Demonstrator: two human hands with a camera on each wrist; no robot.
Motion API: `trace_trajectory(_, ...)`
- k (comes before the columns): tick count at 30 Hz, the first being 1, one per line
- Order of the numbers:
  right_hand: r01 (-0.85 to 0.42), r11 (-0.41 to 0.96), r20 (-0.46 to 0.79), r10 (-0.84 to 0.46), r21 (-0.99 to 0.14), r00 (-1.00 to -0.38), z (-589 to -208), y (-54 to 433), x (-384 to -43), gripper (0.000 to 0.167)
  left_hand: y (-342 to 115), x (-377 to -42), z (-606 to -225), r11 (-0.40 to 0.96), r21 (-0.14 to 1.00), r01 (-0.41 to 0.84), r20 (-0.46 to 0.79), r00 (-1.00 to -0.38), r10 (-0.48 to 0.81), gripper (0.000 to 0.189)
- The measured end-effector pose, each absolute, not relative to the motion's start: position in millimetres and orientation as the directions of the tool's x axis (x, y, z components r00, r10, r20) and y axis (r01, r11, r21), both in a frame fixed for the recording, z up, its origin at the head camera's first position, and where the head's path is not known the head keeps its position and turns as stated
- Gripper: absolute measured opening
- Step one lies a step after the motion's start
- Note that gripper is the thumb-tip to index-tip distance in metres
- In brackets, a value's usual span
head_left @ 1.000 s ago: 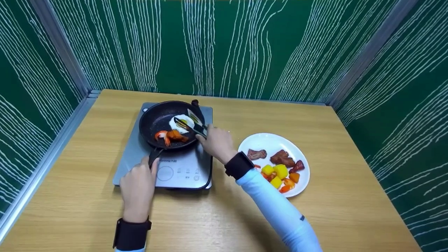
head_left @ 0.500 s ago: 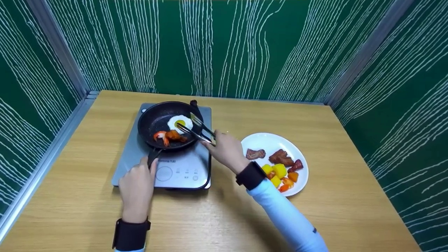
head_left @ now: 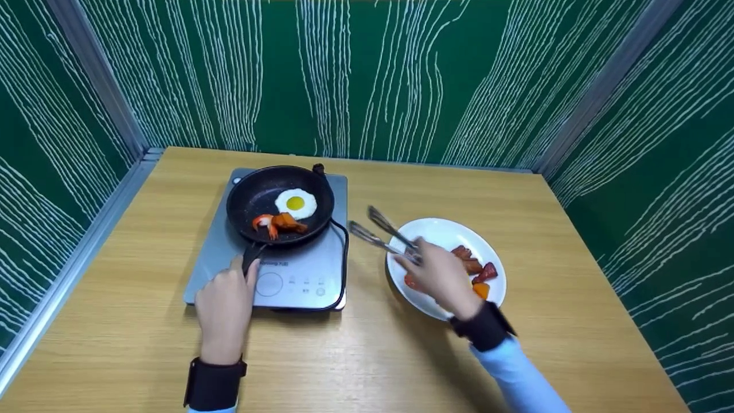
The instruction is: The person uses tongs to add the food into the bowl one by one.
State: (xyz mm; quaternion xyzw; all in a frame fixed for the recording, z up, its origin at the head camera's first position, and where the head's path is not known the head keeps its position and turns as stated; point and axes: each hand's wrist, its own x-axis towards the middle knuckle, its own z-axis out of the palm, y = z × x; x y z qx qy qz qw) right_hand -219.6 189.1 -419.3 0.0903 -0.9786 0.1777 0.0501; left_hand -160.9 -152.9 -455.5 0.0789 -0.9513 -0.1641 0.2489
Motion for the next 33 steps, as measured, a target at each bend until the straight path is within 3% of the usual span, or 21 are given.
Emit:
trace_trajectory(3,-0.176,0.935,0.132,-0.142,-0.307,-0.981,-421.2,220.9,-214.0,0.041,-152.7,-160.8,-455.2,0.934,0.352,-0.065,0.449,-0.864,-0.229,0.037)
trace_trajectory(10,-0.083,0.975,-0.062,-0.098,-0.204,-0.993,-414.1,285.2,-216.1,0.068,-152.9,-161.8,-455.4,0.931,0.358,-0.066,0.437,-0.870,-0.230,0.036)
trace_trajectory(18,-0.196,0.976,-0.061,-0.202,-0.097,-0.978,-401.2,312.9,-231.2,0.051,-154.5,-161.2,-456.5,0.930,0.361,-0.068,0.445,-0.864,-0.235,0.036)
trace_trajectory(24,-0.222,0.975,-0.069,-0.223,-0.019,-0.972,-402.8,315.4,-246.2,0.049,-154.1,-161.3,-457.1,0.932,0.354,-0.081,0.445,-0.862,-0.244,0.037)
trace_trajectory(33,-0.155,0.983,-0.145,-0.168,-0.097,-0.975,-411.3,319.9,-255.8,0.049,-154.3,-161.6,-454.7,0.928,0.364,-0.079,0.426,-0.872,-0.242,0.037)
